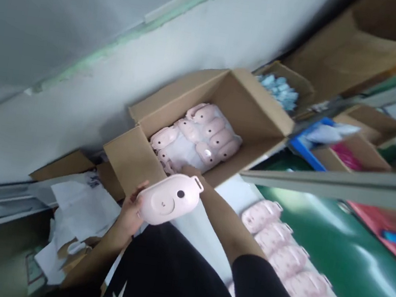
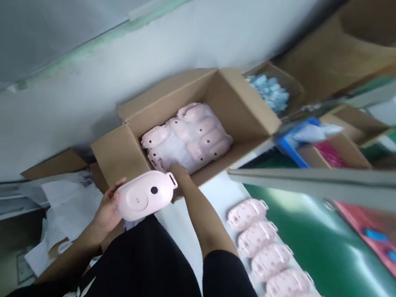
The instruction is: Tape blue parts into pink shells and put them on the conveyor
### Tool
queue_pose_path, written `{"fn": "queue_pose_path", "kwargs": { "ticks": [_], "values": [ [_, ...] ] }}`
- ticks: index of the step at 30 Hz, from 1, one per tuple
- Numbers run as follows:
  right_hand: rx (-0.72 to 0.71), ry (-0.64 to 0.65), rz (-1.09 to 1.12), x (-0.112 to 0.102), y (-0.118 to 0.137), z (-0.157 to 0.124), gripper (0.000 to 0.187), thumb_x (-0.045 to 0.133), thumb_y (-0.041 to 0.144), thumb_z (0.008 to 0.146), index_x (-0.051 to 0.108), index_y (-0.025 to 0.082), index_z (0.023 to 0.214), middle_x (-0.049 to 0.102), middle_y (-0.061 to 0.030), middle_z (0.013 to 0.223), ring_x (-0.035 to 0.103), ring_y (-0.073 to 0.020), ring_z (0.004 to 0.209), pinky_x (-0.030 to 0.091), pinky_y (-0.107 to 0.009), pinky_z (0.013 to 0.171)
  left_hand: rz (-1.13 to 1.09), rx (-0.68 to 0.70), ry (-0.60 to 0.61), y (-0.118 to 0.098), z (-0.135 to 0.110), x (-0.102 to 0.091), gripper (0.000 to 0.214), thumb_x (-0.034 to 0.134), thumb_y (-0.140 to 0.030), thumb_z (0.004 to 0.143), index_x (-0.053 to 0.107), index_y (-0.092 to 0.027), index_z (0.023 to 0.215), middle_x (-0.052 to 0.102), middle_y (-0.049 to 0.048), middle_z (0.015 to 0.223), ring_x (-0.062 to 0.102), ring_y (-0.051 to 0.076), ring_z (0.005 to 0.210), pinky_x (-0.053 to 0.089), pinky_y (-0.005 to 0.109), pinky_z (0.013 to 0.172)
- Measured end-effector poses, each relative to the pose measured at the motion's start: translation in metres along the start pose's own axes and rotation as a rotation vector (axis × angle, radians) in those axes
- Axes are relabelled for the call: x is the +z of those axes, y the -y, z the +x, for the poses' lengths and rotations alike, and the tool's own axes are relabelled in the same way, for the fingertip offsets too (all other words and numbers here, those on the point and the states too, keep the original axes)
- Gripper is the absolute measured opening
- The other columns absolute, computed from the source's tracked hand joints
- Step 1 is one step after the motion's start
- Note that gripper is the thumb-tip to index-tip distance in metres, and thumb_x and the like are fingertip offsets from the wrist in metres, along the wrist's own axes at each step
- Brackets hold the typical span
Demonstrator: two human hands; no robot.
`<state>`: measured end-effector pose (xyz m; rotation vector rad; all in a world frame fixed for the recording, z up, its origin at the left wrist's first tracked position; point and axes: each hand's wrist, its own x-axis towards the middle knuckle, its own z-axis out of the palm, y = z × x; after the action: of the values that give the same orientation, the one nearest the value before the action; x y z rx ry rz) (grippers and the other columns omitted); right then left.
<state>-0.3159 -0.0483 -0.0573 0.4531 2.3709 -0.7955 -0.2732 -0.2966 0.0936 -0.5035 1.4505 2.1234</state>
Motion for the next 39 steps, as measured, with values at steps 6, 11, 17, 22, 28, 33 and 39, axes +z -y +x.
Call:
{"fn": "queue_pose_path", "kwargs": {
  "ticks": [6, 11, 17, 22, 28, 33, 39],
  "values": [
    [-0.172, -0.524, 1.157, -0.047, -0.073, -0.208, 0.055, 0.067, 0.060, 0.089, 0.062, 0.022, 0.128, 0.074, -0.0083, 0.115, 0.068, -0.0262, 0.107, 0.053, -0.039, 0.094, -0.013, -0.229, 0.483, 0.016, -0.021, 0.036, 0.055, 0.097, -0.047, 0.057, 0.079, -0.029, 0.106, 0.077, 0.0073, 0.118, 0.068, 0.037, 0.118, 0.051, 0.059, 0.107],
    [-0.236, -0.736, 1.864, 0.011, -0.104, -0.411, 0.069, 0.083, 0.055, 0.078, 0.058, 0.030, 0.137, 0.071, -0.0074, 0.128, 0.065, -0.0267, 0.121, 0.051, -0.043, 0.104, 0.225, -0.396, 0.721, 0.059, -0.056, 0.087, 0.058, 0.094, -0.037, 0.061, 0.076, -0.028, 0.115, 0.078, 0.0092, 0.113, 0.069, 0.038, 0.114, 0.049, 0.064, 0.108],
    [-0.244, -1.057, 1.987, 0.093, -0.109, -0.528, 0.075, 0.086, 0.048, 0.078, 0.055, 0.028, 0.143, 0.068, -0.0098, 0.136, 0.059, -0.0279, 0.132, 0.047, -0.046, 0.111, 0.617, -0.440, 0.984, 0.111, -0.124, 0.151, 0.069, 0.092, -0.033, 0.056, 0.072, -0.020, 0.121, 0.078, 0.0121, 0.110, 0.070, 0.037, 0.110, 0.054, 0.056, 0.103],
    [-0.234, -1.169, 2.059, 0.147, -0.101, -0.577, 0.065, 0.085, 0.044, 0.080, 0.060, 0.025, 0.137, 0.069, -0.0111, 0.135, 0.061, -0.0287, 0.131, 0.049, -0.047, 0.110, 0.818, -0.323, 1.205, 0.147, -0.173, 0.166, 0.062, 0.090, -0.032, 0.050, 0.074, -0.012, 0.106, 0.077, 0.0148, 0.104, 0.071, 0.034, 0.099, 0.057, 0.045, 0.092],
    [-0.266, -1.264, 2.177, 0.181, -0.097, -0.591, 0.058, 0.085, 0.042, 0.080, 0.063, 0.024, 0.131, 0.070, -0.0104, 0.134, 0.061, -0.0288, 0.132, 0.048, -0.047, 0.113, 0.769, -0.158, 1.209, 0.173, -0.212, 0.168, 0.070, 0.085, -0.028, 0.048, 0.070, -0.017, 0.116, 0.075, 0.0090, 0.110, 0.068, 0.029, 0.101, 0.055, 0.037, 0.090],
    [-0.288, -1.296, 2.212, 0.192, -0.099, -0.594, 0.057, 0.087, 0.041, 0.078, 0.064, 0.027, 0.129, 0.070, -0.0086, 0.135, 0.059, -0.0282, 0.134, 0.045, -0.048, 0.116, 0.764, -0.190, 1.209, 0.182, -0.233, 0.168, 0.067, 0.083, -0.026, 0.050, 0.070, -0.017, 0.115, 0.074, 0.0084, 0.110, 0.068, 0.029, 0.100, 0.054, 0.037, 0.090],
    [-0.283, -1.247, 2.226, 0.196, -0.108, -0.592, 0.065, 0.085, 0.045, 0.077, 0.061, 0.027, 0.135, 0.070, -0.0095, 0.134, 0.060, -0.0292, 0.131, 0.046, -0.049, 0.113, 0.753, -0.212, 1.166, 0.191, -0.236, 0.162, 0.070, 0.083, -0.025, 0.051, 0.069, -0.018, 0.118, 0.074, 0.0089, 0.115, 0.068, 0.031, 0.105, 0.053, 0.039, 0.094]
  ]
}}
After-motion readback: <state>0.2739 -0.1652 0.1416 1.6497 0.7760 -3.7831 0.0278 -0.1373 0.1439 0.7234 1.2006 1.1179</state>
